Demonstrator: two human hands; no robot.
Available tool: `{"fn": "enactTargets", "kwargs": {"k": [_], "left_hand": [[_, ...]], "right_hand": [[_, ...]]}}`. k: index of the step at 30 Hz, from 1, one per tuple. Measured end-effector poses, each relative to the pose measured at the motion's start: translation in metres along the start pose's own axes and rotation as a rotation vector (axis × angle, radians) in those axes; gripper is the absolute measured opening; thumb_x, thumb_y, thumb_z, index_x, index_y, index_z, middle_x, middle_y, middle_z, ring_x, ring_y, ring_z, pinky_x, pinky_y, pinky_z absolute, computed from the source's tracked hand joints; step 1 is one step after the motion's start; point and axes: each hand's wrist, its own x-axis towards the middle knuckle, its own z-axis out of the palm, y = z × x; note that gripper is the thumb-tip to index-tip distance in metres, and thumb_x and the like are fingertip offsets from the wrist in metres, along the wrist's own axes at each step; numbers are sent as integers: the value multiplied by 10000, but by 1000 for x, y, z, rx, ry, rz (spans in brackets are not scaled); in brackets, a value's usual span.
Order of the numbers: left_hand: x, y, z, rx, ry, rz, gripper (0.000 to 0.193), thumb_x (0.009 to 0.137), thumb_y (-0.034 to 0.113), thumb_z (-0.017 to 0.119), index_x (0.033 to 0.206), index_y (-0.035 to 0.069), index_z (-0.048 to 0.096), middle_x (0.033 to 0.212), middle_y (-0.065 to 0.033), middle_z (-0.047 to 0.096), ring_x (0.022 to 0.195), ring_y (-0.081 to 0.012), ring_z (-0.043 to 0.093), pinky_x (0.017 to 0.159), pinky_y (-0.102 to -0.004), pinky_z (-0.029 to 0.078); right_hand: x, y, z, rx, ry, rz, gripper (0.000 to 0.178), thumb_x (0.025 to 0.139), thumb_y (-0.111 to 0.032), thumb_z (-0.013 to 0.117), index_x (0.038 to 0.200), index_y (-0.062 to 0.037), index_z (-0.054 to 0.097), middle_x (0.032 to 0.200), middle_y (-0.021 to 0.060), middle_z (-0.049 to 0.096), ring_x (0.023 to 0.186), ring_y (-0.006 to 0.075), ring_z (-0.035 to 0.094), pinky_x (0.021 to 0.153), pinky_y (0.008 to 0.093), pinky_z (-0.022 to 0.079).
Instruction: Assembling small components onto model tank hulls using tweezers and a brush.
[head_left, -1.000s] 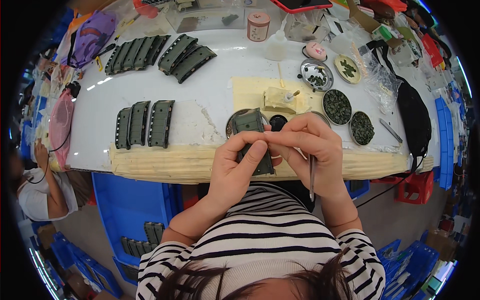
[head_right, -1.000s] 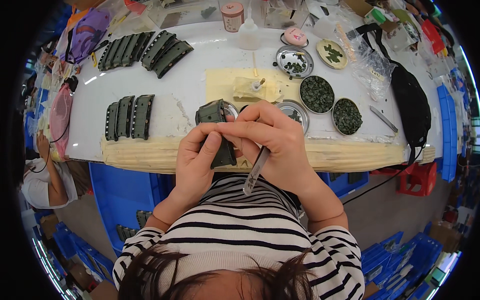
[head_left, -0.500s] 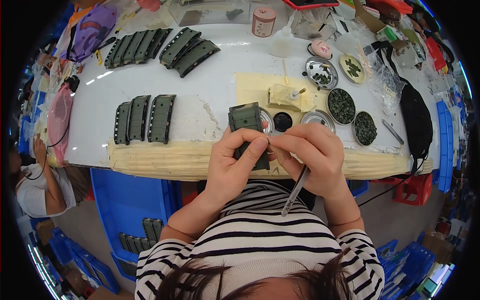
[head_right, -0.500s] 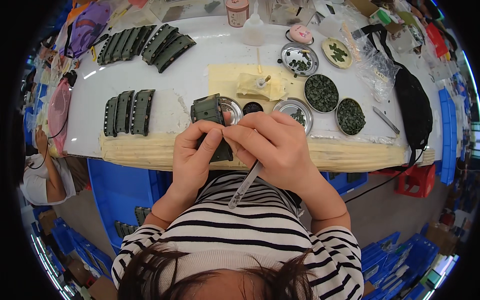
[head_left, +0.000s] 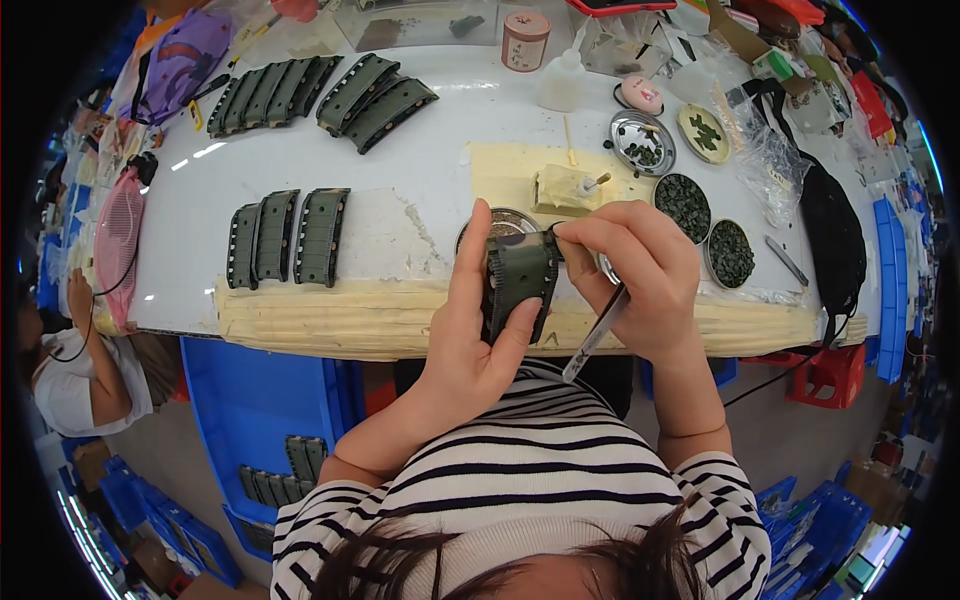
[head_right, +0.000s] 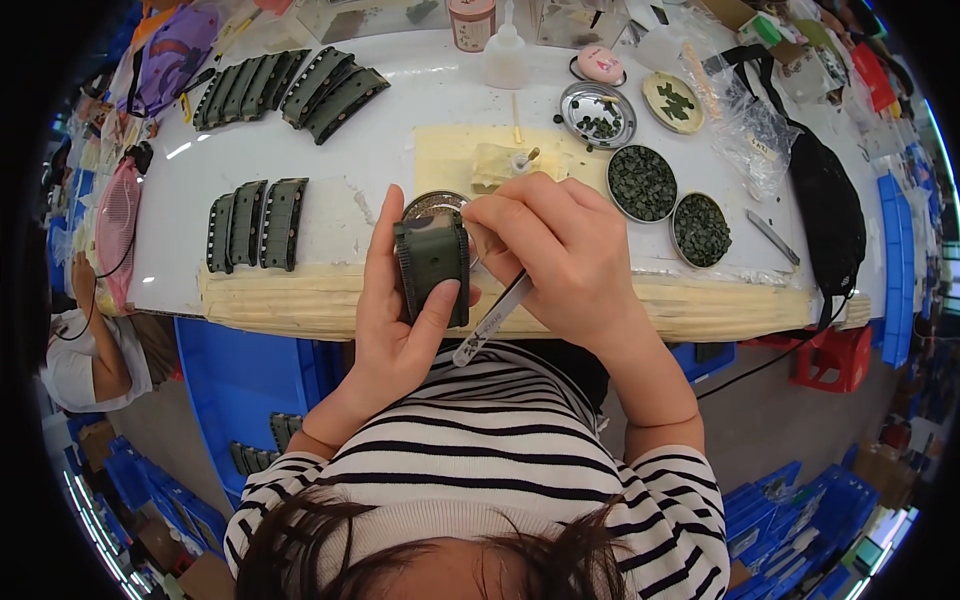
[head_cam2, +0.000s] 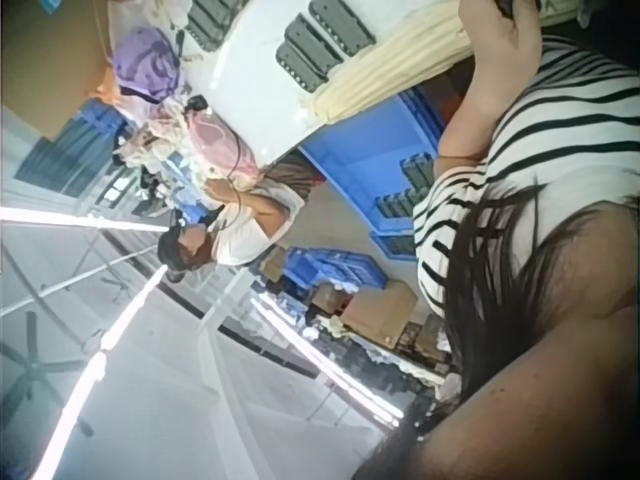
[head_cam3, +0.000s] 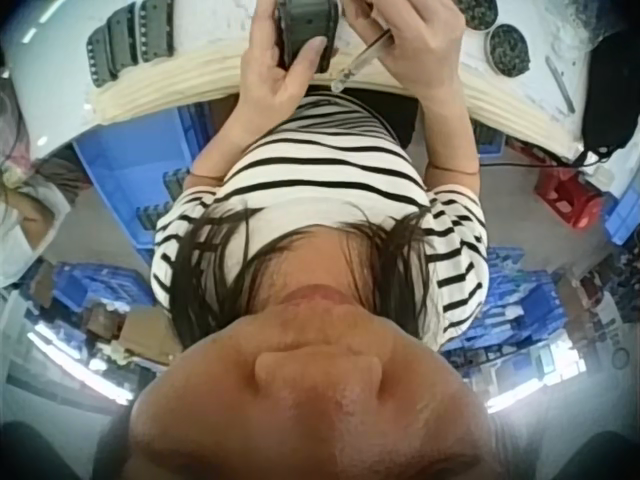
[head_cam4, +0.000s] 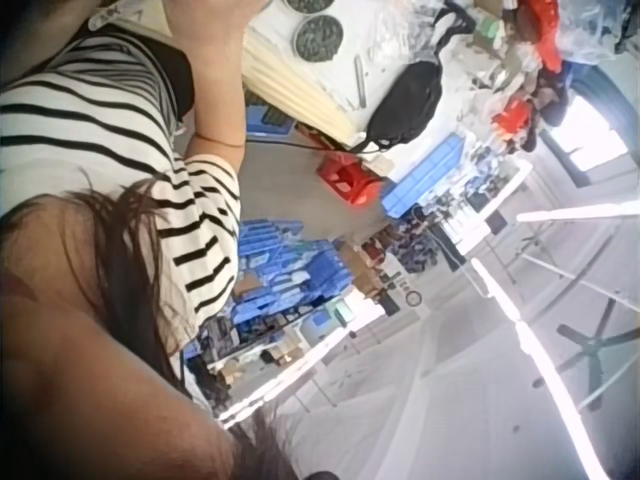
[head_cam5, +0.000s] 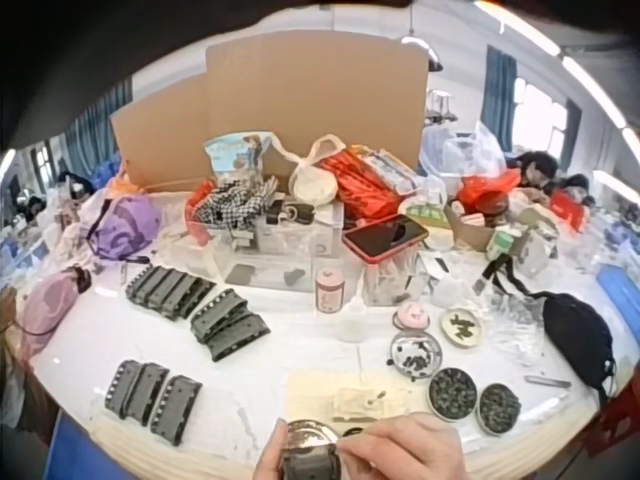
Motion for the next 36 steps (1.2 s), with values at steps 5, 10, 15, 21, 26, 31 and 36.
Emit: {"fn": "enactTargets", "kwargs": {"k": [5, 10, 15, 21, 26, 31, 36], "left_hand": [[-2, 1, 0, 8, -21, -32, 686, 940, -17, 441, 1496, 36, 42, 1288, -132, 455, 1081, -163, 526, 874, -297, 515], [-2, 1, 0, 11, -19, -21, 679, 940, -17, 443, 1495, 32, 54, 1284, -133, 459, 1089, -164, 524, 872, -294, 516], [-2, 0, -1, 69, -23, 4, 676, 938, -14, 450, 1494, 28, 69, 1265, -135, 475, 1072, -159, 529, 866, -290, 515], [-2, 2, -2, 84, -26, -20, 670, 938, -4, 462, 1493, 23, 87, 1256, -129, 478, 1033, -149, 538, 858, -281, 514], [0, 0, -1, 106, 2, 38, 677, 927, 1, 484, 1488, 8, 105, 1222, -136, 502, 987, -149, 553, 842, -269, 496], [-1, -5, 1, 25, 9, 36, 688, 912, -3, 513, 1481, -20, 128, 1170, -151, 552, 906, -142, 582, 817, -244, 462], [1, 1, 6, -163, 14, 0, 673, 930, 7, 491, 1486, -5, 112, 1183, -126, 537, 901, -130, 588, 794, -251, 494]], "right_hand": [[-1, 1, -2, -44, -58, -47, 283, 620, -69, 689, 899, -63, 638, 787, 19, 591, 611, 160, 556, 550, 265, 432], [1, 1, -5, -62, -62, -81, 258, 634, -67, 716, 882, -57, 649, 795, 25, 600, 609, 168, 558, 545, 269, 432], [2, -3, -7, -56, -81, -59, 271, 614, -9, 745, 870, -41, 661, 759, 42, 609, 613, 193, 581, 539, 287, 443], [-7, 3, -5, -61, -127, -99, 317, 629, -60, 657, 944, -36, 640, 843, 44, 591, 617, 166, 558, 551, 274, 434], [-9, -2, -9, 3, -146, -47, 378, 608, -50, 648, 984, -21, 644, 856, 49, 591, 620, 173, 558, 553, 282, 437], [-16, -3, -4, 75, -85, 6, 340, 649, -20, 684, 987, -25, 653, 823, 68, 601, 628, 195, 583, 550, 288, 455], [-15, -13, -6, 288, -13, 260, 256, 726, 35, 717, 970, -33, 677, 789, 83, 619, 646, 194, 616, 546, 272, 469]]}}
